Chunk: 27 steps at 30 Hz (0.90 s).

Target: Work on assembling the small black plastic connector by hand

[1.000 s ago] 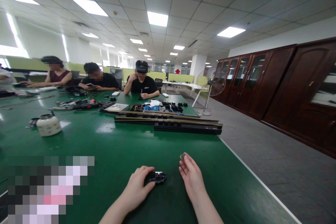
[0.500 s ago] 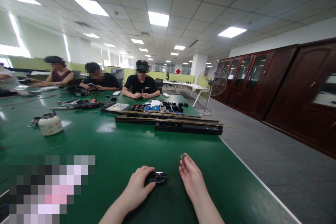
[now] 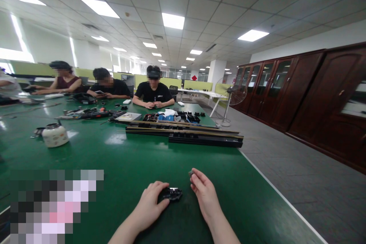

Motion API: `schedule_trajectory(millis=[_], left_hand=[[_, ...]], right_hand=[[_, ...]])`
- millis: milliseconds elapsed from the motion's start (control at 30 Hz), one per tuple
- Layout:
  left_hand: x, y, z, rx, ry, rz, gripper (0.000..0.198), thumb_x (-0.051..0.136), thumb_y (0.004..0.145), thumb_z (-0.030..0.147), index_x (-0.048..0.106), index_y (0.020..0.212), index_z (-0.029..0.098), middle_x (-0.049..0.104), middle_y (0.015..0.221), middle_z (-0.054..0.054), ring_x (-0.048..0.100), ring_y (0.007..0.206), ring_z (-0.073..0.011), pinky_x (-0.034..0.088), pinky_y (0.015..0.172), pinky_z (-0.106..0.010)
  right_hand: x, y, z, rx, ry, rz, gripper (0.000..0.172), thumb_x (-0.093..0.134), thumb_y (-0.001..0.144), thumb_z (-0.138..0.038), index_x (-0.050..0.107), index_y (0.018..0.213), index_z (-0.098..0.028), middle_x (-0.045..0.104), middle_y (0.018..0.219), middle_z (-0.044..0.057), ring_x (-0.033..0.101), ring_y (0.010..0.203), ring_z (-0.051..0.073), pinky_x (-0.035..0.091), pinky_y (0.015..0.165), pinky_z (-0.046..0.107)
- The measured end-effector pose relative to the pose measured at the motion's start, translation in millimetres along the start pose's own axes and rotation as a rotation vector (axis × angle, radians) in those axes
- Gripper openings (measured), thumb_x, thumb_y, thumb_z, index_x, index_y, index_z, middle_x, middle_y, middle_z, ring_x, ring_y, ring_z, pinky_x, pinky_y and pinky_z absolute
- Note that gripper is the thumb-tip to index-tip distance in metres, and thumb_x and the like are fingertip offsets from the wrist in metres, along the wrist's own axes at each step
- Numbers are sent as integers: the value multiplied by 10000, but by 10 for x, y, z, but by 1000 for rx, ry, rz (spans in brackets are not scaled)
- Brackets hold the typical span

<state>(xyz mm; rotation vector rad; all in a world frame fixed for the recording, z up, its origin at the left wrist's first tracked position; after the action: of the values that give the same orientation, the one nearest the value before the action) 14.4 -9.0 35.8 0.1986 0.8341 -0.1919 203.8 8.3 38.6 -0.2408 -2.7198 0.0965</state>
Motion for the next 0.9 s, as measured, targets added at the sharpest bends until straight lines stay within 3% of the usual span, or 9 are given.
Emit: schedule_trajectory(millis=[133,400,600,900], left_hand=[[11,5,-17,1,-11,6,392,524,709,249,560,1098,215,597,1090,-56,511,1031,-221,364,907,-338],[35,12,-42,4,-51,21,389,537,687,241,578,1072,207,602,1083,-70,516,1027,-235,362,899,-352],[37,11,-57,26,-85,47,392,533,681,219,583,1070,208,603,1082,-74,520,1021,-238,367,887,-351],[74,15,-91,19,-93,71,354,539,701,244,600,1049,222,618,1058,-72,530,1005,-245,376,876,-363]], right_hand=[[82,-45,22,-131,-227,-145,433,730,575,-432,661,913,-170,699,935,78,619,915,228,451,858,363],[157,-159,51,-336,-672,-314,229,605,722,-285,662,933,-217,666,997,59,573,979,226,406,905,381],[181,-205,63,-401,-1015,-429,196,644,673,-209,691,842,-296,668,993,24,540,1013,234,363,924,412],[124,-188,43,-307,-983,-453,339,621,650,-160,674,952,-306,645,1074,28,527,1062,229,338,970,406]])
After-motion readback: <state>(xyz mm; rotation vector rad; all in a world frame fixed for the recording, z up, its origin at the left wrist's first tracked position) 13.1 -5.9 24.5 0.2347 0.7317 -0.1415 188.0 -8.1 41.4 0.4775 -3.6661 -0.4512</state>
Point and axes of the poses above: each hand's wrist, its own y-axis towards the middle knuckle, its own x-axis out of the palm, z = x × y, the point moved 1 cm from there along y, towards the middle knuckle
